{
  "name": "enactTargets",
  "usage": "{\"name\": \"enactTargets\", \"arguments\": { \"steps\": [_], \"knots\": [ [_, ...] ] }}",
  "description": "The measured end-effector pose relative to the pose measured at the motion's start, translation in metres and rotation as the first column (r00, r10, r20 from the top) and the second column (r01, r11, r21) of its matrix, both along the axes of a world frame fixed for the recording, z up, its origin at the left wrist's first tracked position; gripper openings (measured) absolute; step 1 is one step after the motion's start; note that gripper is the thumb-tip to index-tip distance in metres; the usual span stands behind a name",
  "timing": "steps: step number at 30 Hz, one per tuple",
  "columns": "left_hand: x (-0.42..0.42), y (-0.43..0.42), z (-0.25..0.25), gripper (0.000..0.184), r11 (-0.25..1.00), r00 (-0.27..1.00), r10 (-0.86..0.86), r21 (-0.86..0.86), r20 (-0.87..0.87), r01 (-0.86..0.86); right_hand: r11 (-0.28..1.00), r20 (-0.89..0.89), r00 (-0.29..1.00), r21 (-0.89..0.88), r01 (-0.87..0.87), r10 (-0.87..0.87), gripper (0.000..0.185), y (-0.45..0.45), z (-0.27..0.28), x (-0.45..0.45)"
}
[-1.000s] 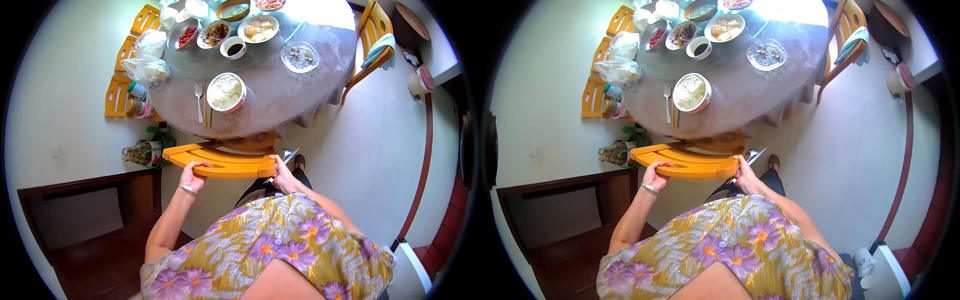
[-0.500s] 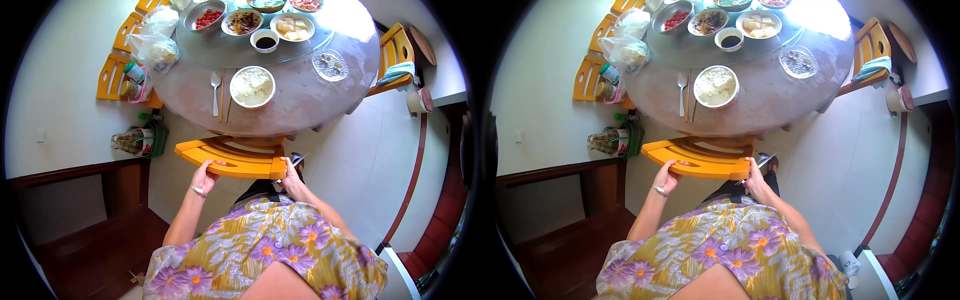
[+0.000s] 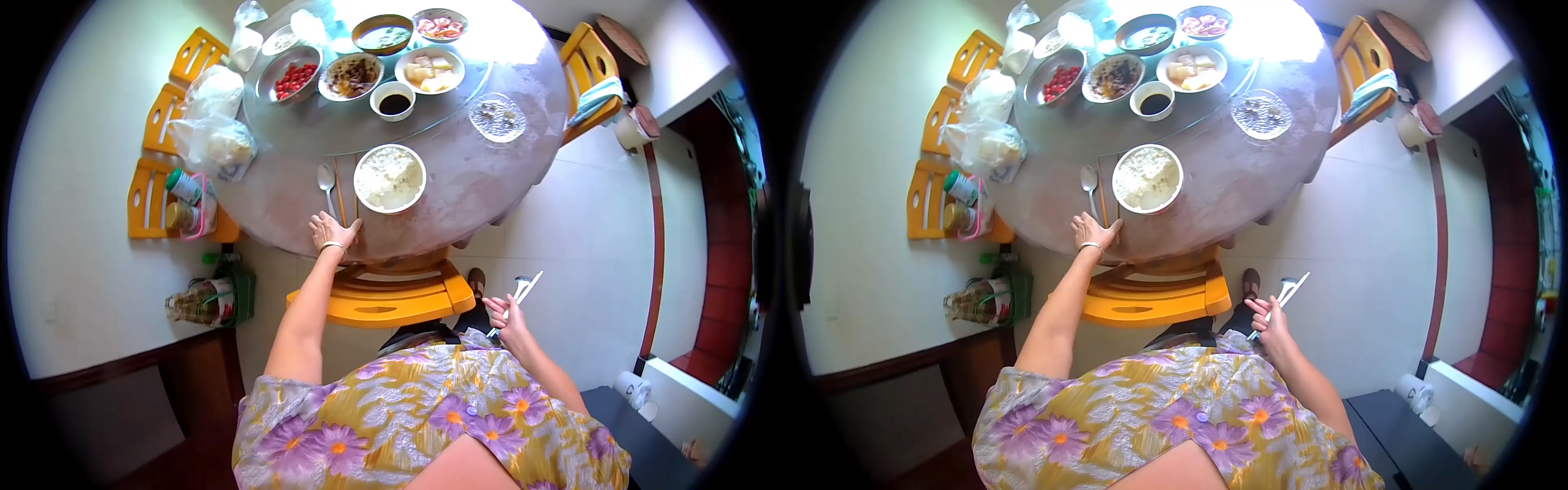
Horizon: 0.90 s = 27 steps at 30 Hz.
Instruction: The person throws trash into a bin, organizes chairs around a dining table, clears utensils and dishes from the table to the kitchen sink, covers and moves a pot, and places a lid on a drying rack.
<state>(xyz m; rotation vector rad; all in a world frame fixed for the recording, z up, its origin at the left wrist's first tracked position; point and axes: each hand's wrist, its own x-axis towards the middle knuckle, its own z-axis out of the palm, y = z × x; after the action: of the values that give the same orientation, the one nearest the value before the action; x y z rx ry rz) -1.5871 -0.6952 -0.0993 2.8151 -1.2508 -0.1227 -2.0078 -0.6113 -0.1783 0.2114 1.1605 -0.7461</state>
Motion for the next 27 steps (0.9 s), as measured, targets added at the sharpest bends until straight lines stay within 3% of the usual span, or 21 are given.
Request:
{"name": "enactTargets", "arguments": {
  "steps": [3,4,7,9,11,12,13,15,17,19,21,23,24,25,26,27],
  "knots": [
    [0.010,-0.017,-0.024,0.047,0.995,0.999,-0.031,-0.096,-0.039,0.027,0.989,-0.063,0.990,-0.095,0.116,-0.123,0.034,0.008,0.030,-0.022],
    [0.012,-0.018,-0.020,0.034,0.997,0.998,-0.014,-0.078,-0.068,0.009,0.987,-0.064,0.989,-0.097,0.126,-0.133,0.034,0.010,0.039,-0.020],
    [0.026,-0.024,-0.022,0.025,0.999,0.993,-0.030,-0.033,-0.117,0.026,0.960,-0.104,0.973,-0.214,0.182,-0.208,0.033,-0.001,0.067,-0.010],
    [0.036,-0.026,-0.022,0.019,0.999,0.983,-0.039,-0.029,-0.182,0.035,0.919,-0.206,0.961,-0.383,0.093,-0.183,0.033,-0.011,0.093,0.000],
    [0.046,-0.023,-0.025,0.021,0.987,0.959,-0.051,-0.162,-0.280,0.006,0.902,-0.238,0.956,-0.428,0.056,-0.172,0.032,-0.023,0.130,0.017],
    [0.051,-0.019,-0.028,0.023,0.957,0.949,-0.048,-0.286,-0.310,-0.045,0.864,-0.298,0.950,-0.499,-0.069,-0.096,0.030,-0.028,0.140,0.022],
    [0.049,-0.012,-0.021,0.023,0.957,0.950,-0.050,-0.288,-0.307,-0.043,0.808,-0.362,0.932,-0.557,-0.194,-0.026,0.029,-0.033,0.151,0.029],
    [0.034,0.004,0.018,0.024,0.813,0.900,-0.100,-0.557,-0.424,-0.171,0.738,-0.469,0.883,-0.590,-0.327,0.016,0.024,-0.045,0.184,0.060],
    [-0.012,0.018,0.064,0.025,0.779,0.828,-0.223,-0.604,-0.515,-0.166,0.659,-0.513,0.857,-0.627,-0.415,0.052,0.021,-0.057,0.208,0.094],
    [-0.075,0.028,0.110,0.025,0.813,0.694,-0.395,-0.581,-0.601,-0.040,0.617,-0.445,0.885,-0.661,-0.426,0.134,0.020,-0.068,0.217,0.121],
    [-0.128,0.029,0.110,0.027,0.659,0.644,-0.632,-0.737,-0.432,0.152,0.631,-0.367,0.907,-0.659,-0.410,0.206,0.021,-0.076,0.213,0.138],
    [-0.176,0.031,0.120,0.029,0.748,0.618,-0.593,-0.637,-0.515,0.187,0.539,-0.291,0.952,-0.790,-0.292,0.090,0.024,-0.084,0.201,0.148],
    [-0.194,0.031,0.133,0.032,0.736,0.640,-0.631,-0.598,-0.439,0.316,0.492,-0.339,0.938,-0.830,-0.262,-0.073,0.025,-0.090,0.198,0.148],
    [-0.212,0.031,0.141,0.037,0.718,0.651,-0.667,-0.543,-0.362,0.434,0.621,-0.281,0.959,-0.747,-0.235,0.025,0.025,-0.097,0.203,0.134],
    [-0.228,0.029,0.140,0.044,0.641,0.622,-0.731,-0.595,-0.281,0.485,0.631,-0.282,0.959,-0.745,-0.218,-0.002,0.024,-0.104,0.205,0.122],
    [-0.242,0.027,0.143,0.044,0.716,0.639,-0.688,-0.462,-0.343,0.523,0.641,-0.285,0.958,-0.740,-0.204,-0.024,0.024,-0.108,0.206,0.110]
  ]
}}
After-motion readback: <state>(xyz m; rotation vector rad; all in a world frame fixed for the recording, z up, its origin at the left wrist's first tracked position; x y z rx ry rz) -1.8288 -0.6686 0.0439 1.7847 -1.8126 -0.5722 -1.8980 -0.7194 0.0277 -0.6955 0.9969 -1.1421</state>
